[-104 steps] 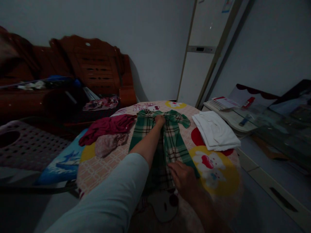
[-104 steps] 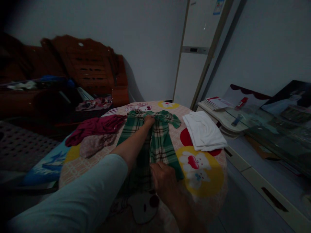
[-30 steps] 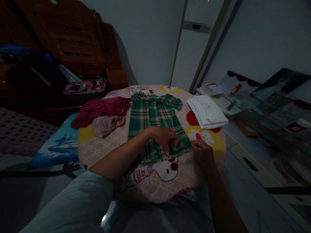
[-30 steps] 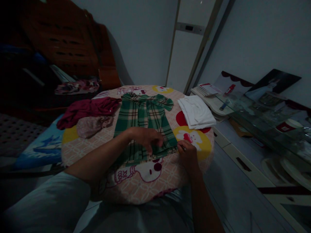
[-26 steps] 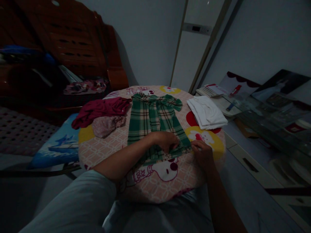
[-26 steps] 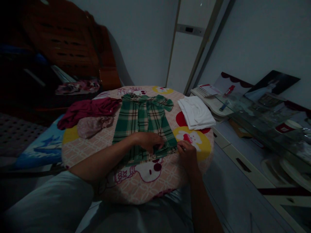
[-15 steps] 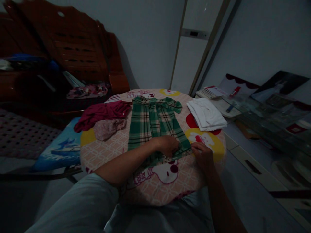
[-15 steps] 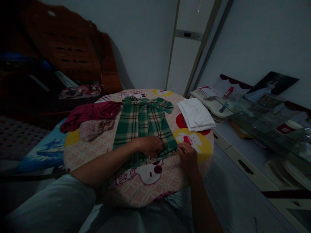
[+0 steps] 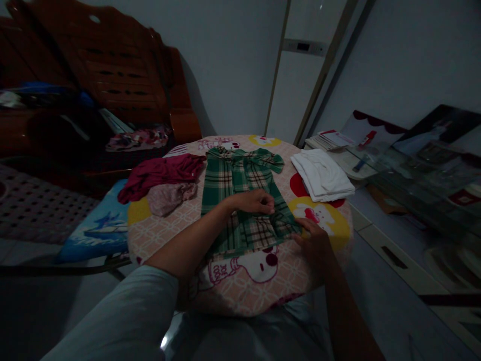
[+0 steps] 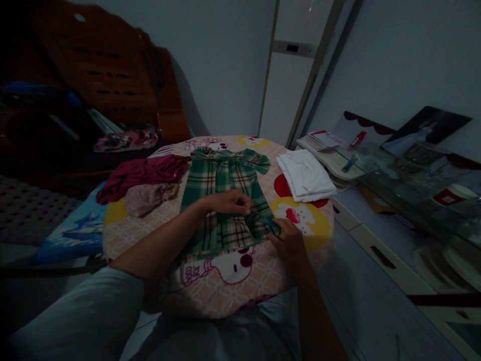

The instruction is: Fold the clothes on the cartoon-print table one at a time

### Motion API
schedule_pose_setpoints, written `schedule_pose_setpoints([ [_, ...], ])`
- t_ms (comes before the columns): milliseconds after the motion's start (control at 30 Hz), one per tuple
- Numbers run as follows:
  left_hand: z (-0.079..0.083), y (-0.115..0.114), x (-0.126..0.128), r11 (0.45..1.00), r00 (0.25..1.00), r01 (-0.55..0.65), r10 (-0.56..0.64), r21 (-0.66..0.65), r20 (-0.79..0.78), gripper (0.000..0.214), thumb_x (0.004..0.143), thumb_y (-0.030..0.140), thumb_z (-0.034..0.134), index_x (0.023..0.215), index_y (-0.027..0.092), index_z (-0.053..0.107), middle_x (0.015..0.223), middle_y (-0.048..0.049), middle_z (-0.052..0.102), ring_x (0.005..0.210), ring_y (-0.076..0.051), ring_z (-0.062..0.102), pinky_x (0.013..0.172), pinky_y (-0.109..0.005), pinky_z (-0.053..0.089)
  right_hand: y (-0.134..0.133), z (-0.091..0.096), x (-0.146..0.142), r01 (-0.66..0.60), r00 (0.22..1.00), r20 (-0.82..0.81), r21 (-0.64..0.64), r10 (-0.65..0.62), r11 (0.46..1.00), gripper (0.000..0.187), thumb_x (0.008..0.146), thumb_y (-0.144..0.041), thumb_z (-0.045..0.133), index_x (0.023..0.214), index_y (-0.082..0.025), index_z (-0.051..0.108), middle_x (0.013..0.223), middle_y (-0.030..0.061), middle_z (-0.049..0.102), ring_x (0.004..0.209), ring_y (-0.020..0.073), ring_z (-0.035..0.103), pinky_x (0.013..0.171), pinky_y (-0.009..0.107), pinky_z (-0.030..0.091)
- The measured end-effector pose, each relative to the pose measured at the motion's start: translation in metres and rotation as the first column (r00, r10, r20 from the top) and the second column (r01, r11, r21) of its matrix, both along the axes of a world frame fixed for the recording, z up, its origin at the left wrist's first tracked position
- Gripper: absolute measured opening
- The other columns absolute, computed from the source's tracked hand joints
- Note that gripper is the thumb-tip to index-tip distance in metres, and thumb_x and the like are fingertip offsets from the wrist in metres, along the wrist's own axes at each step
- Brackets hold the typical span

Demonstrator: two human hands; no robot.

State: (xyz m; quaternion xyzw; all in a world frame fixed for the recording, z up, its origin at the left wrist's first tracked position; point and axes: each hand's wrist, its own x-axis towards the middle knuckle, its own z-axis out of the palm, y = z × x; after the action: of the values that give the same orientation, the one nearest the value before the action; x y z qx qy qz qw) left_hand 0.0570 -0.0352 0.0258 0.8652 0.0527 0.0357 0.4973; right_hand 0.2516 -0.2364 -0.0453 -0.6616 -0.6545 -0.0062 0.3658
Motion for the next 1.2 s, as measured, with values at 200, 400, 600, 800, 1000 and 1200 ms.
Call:
schedule_pose_setpoints([
  [200,0.0,-0.002,0.003,0.988,0.994,-0.094,0.101,-0.125,0.048,0.038,0.08,0.049,0.063,0.069,0.013,0.056,0.059,0.0048,0.043,0.055,-0.007,0.036,0.052,-0.021,0.027,0.006,-0.005,-0.023,-0.026,0.988,0.154,-0.023,0.029,0.999,0.077,0.075,-0.049,0.073,0.139,-0.013,0.049,0.136,0.0235,0.054,0.126,0.0375,0.051,0.102,0.055,0.045],
  [400,0.005,-0.009,0.003,0.966,0.99,-0.082,0.107,-0.245,0.092,0.039,0.08,0.048,0.066,0.069,0.013,0.054,0.059,0.0052,0.042,0.054,-0.006,0.035,0.051,-0.021,0.025,0.013,-0.008,-0.036,0.03,0.98,0.197,0.06,-0.042,0.998,0.056,0.089,-0.036,0.054,0.136,-0.007,0.049,0.133,0.0245,0.055,0.126,0.0355,0.049,0.103,0.052,0.043],
  [600,0.009,-0.012,0.005,0.96,0.984,-0.081,0.119,-0.269,0.129,0.038,0.08,0.047,0.067,0.068,0.013,0.054,0.059,0.0048,0.044,0.054,-0.006,0.036,0.051,-0.021,0.026,0.011,-0.01,-0.023,0.123,0.967,0.213,0.076,-0.137,0.989,0.043,0.088,-0.023,0.049,0.13,-0.013,0.053,0.115,0.0179,0.063,0.11,0.0319,0.057,0.097,0.05,0.047],
  [800,0.009,-0.014,0.005,0.957,0.985,-0.076,0.115,-0.279,0.126,0.039,0.078,0.047,0.068,0.067,0.013,0.054,0.058,0.005,0.044,0.053,-0.006,0.036,0.051,-0.02,0.026,0.015,-0.018,-0.024,0.056,0.956,0.282,0.095,-0.081,0.994,0.054,0.087,-0.034,0.05,0.136,-0.009,0.047,0.129,0.0231,0.055,0.12,0.036,0.05,0.099,0.053,0.044],
  [1000,0.01,-0.012,0.003,0.973,0.992,-0.033,0.059,-0.227,0.11,0.038,0.079,0.046,0.068,0.067,0.013,0.056,0.058,0.005,0.045,0.054,-0.006,0.038,0.052,-0.02,0.027,0.015,-0.01,-0.009,0.268,0.908,0.308,0.093,-0.284,0.959,0.022,0.081,-0.018,0.047,0.094,-0.018,0.065,0.084,0.0109,0.063,0.086,0.0264,0.058,0.081,0.039,0.049],
  [1200,-0.006,-0.012,0.005,0.974,0.975,0.201,-0.209,-0.102,-0.07,0.025,0.078,0.036,0.07,0.07,0.013,0.064,0.061,0.0004,0.06,0.057,-0.01,0.053,0.054,-0.019,0.036,0.003,-0.014,-0.003,0.232,0.912,0.327,0.084,-0.247,0.969,0.032,0.074,-0.01,0.049,0.099,-0.018,0.067,0.087,0.0107,0.065,0.085,0.0263,0.059,0.077,0.038,0.048],
])
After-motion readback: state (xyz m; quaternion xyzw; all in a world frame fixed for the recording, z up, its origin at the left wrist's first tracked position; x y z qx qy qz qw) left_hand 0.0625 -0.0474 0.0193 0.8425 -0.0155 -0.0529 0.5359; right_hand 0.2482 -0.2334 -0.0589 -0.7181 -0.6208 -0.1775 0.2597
